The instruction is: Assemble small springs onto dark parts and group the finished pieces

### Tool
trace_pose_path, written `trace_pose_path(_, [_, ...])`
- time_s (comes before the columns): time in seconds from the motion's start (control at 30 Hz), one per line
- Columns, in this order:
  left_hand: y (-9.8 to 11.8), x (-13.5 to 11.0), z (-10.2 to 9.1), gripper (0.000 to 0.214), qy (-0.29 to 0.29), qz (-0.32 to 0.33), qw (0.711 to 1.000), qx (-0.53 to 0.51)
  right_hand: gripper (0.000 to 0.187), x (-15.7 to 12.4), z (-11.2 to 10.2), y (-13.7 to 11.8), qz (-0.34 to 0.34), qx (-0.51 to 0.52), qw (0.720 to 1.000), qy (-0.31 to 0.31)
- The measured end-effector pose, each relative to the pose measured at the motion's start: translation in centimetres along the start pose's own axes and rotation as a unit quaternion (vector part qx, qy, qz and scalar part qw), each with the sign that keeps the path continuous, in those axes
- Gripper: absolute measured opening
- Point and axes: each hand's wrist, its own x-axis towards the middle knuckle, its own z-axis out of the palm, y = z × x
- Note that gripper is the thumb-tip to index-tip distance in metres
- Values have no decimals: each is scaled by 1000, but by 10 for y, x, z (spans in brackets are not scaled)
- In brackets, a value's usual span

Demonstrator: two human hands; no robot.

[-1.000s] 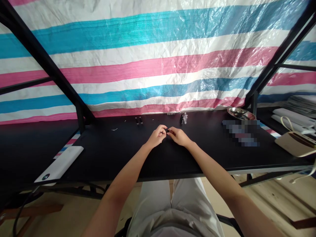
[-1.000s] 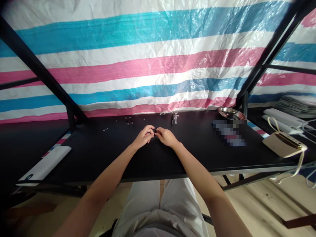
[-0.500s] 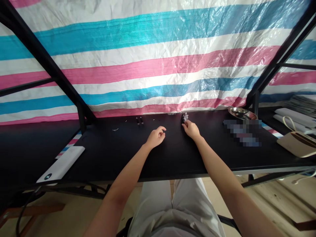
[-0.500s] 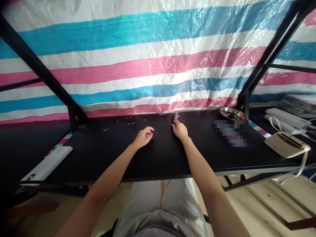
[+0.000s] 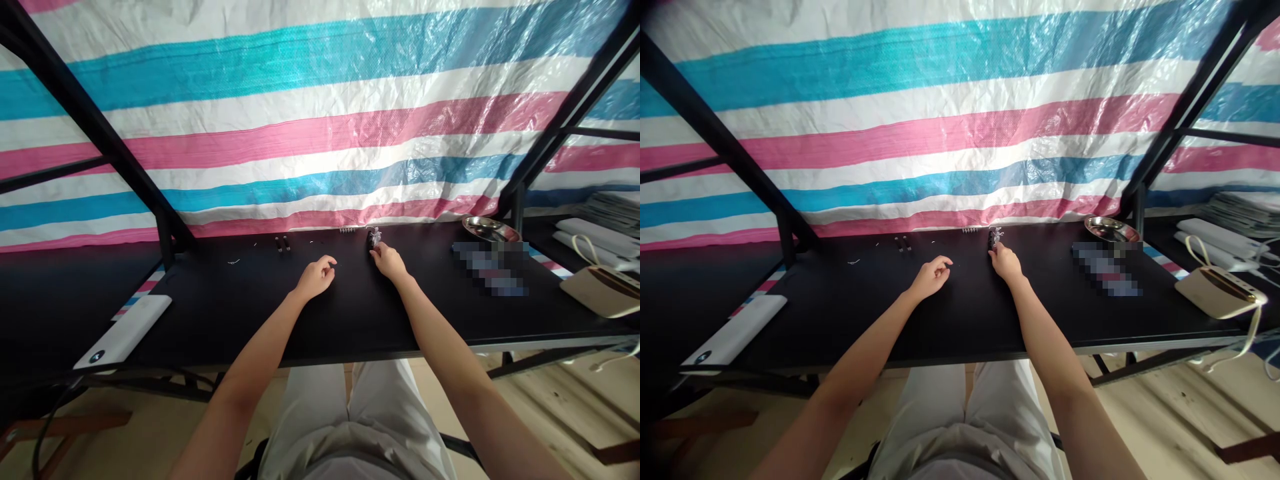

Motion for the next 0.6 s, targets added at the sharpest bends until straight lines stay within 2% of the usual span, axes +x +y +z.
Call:
trace_pose_path(0.27, [-1, 0, 1, 19, 0, 1, 1000, 1, 18, 2, -1, 10, 22, 14, 1000, -11])
trace_pose_path(0.6, [-3, 1, 1, 19, 9, 0, 1000, 17, 21, 2, -1, 6, 79, -8, 997, -19])
